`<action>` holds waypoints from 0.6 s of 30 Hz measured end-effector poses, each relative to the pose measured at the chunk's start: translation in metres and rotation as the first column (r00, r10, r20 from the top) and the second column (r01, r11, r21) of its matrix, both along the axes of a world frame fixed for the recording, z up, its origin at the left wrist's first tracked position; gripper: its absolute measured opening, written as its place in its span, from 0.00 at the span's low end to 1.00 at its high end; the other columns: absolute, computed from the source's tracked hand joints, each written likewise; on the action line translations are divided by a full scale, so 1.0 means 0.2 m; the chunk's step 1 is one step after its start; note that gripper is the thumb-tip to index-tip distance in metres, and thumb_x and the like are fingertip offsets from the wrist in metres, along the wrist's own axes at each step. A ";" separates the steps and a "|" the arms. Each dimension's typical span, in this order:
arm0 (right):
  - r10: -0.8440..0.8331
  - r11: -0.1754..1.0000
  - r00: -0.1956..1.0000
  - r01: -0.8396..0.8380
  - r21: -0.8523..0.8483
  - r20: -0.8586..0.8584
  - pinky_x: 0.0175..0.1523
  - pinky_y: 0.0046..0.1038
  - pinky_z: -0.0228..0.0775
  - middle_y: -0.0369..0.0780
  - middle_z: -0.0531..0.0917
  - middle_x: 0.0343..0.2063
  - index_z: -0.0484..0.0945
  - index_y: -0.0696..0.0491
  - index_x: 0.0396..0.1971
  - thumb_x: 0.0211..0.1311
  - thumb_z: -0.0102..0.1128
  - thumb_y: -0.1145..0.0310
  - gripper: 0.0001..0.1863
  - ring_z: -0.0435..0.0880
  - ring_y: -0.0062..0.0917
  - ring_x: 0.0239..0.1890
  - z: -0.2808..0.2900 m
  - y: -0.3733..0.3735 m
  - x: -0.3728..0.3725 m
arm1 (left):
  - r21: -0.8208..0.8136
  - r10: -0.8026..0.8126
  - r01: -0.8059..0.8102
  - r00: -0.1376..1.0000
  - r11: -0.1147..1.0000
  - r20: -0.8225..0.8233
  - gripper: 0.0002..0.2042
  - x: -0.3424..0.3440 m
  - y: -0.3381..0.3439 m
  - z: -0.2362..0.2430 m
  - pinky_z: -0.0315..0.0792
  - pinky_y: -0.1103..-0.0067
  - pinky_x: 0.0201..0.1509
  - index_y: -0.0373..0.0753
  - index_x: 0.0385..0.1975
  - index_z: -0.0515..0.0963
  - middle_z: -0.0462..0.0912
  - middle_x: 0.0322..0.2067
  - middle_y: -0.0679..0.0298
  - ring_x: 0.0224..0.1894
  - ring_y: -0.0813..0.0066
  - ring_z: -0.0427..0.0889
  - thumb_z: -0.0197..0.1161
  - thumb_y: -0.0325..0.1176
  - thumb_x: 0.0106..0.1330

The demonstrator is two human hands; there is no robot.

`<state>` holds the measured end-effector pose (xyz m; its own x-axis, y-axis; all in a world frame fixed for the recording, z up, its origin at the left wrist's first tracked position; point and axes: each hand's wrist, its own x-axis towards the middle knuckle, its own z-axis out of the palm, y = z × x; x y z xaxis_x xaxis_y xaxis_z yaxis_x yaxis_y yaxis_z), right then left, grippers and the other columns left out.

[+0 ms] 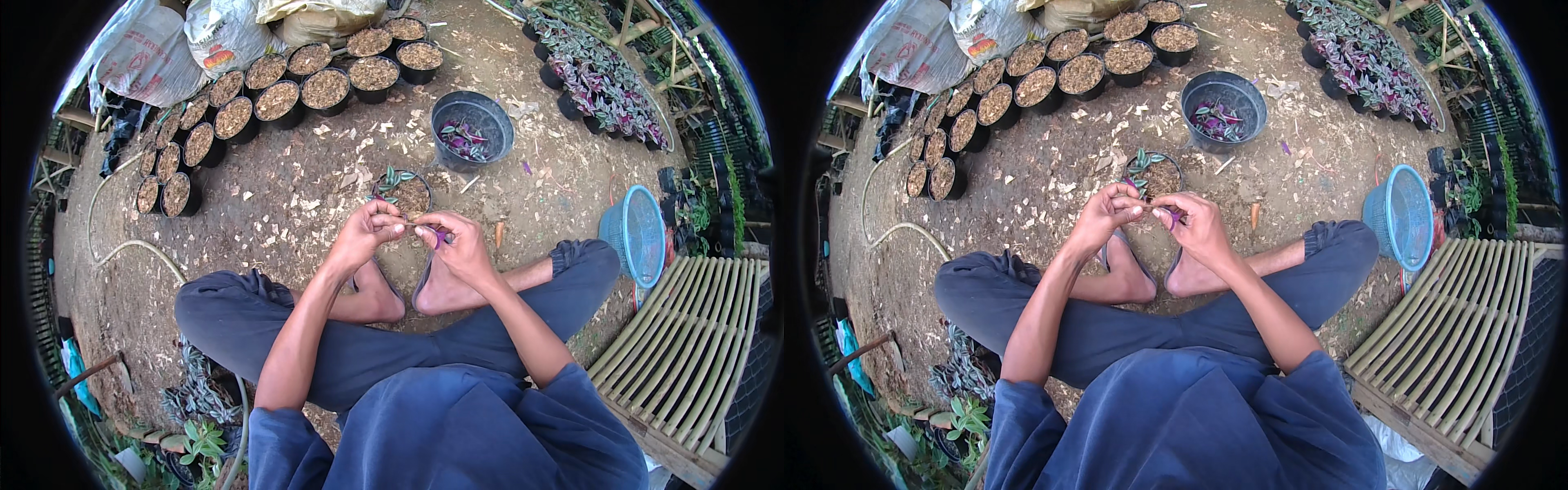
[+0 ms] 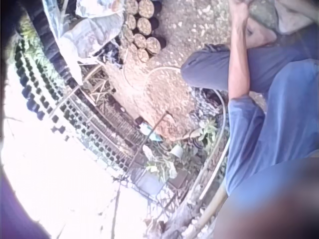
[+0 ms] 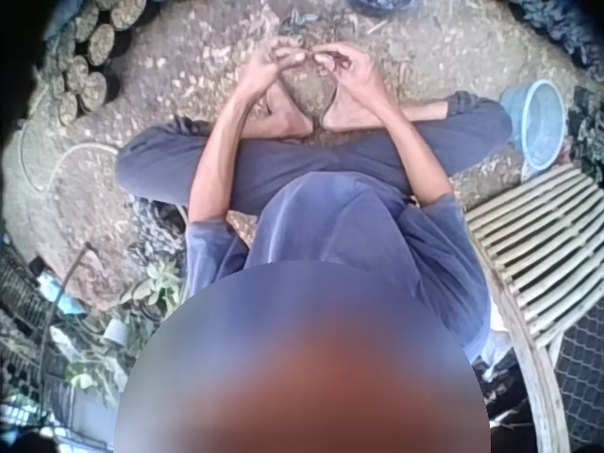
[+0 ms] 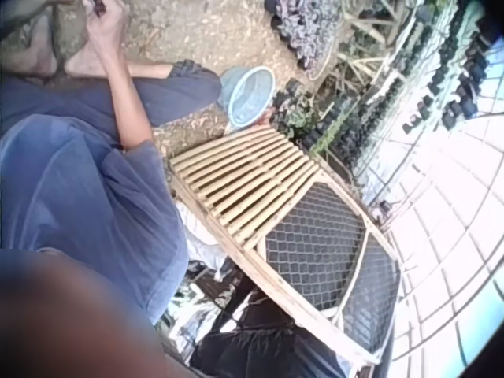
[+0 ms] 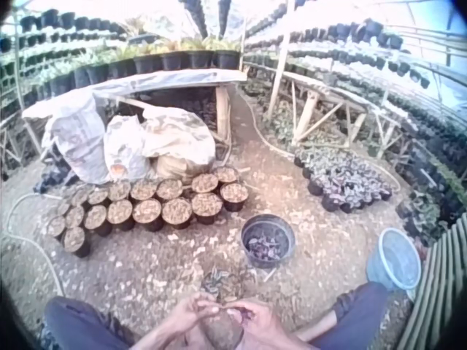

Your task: The person sits cross-legged and plants small leaf cuttings into a single pot filled with soil. They pick cuttings from a nearby bucket, insert them into the soil, and occasionally use a small tool to adjust placement.

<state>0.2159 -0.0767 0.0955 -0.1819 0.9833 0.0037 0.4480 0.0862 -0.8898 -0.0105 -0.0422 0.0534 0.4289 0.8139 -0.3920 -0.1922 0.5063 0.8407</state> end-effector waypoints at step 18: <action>0.164 0.958 0.889 -0.247 0.146 0.427 0.61 0.41 0.78 0.45 0.90 0.45 0.88 0.55 0.47 0.56 0.66 0.80 0.17 0.86 0.42 0.52 -0.67 0.17 -0.05 | 0.157 -0.126 0.449 0.538 0.879 -0.833 0.13 -0.04 -0.06 -0.27 0.82 0.65 0.51 0.37 0.45 0.87 0.91 0.38 0.51 0.43 0.53 0.91 0.72 0.35 0.63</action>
<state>0.2067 -0.0424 -0.0386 -0.4057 0.9113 0.0696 0.7200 0.3656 -0.5899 -0.0191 -0.0551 -0.0006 0.3170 0.8415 -0.4374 0.7236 0.0836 0.6852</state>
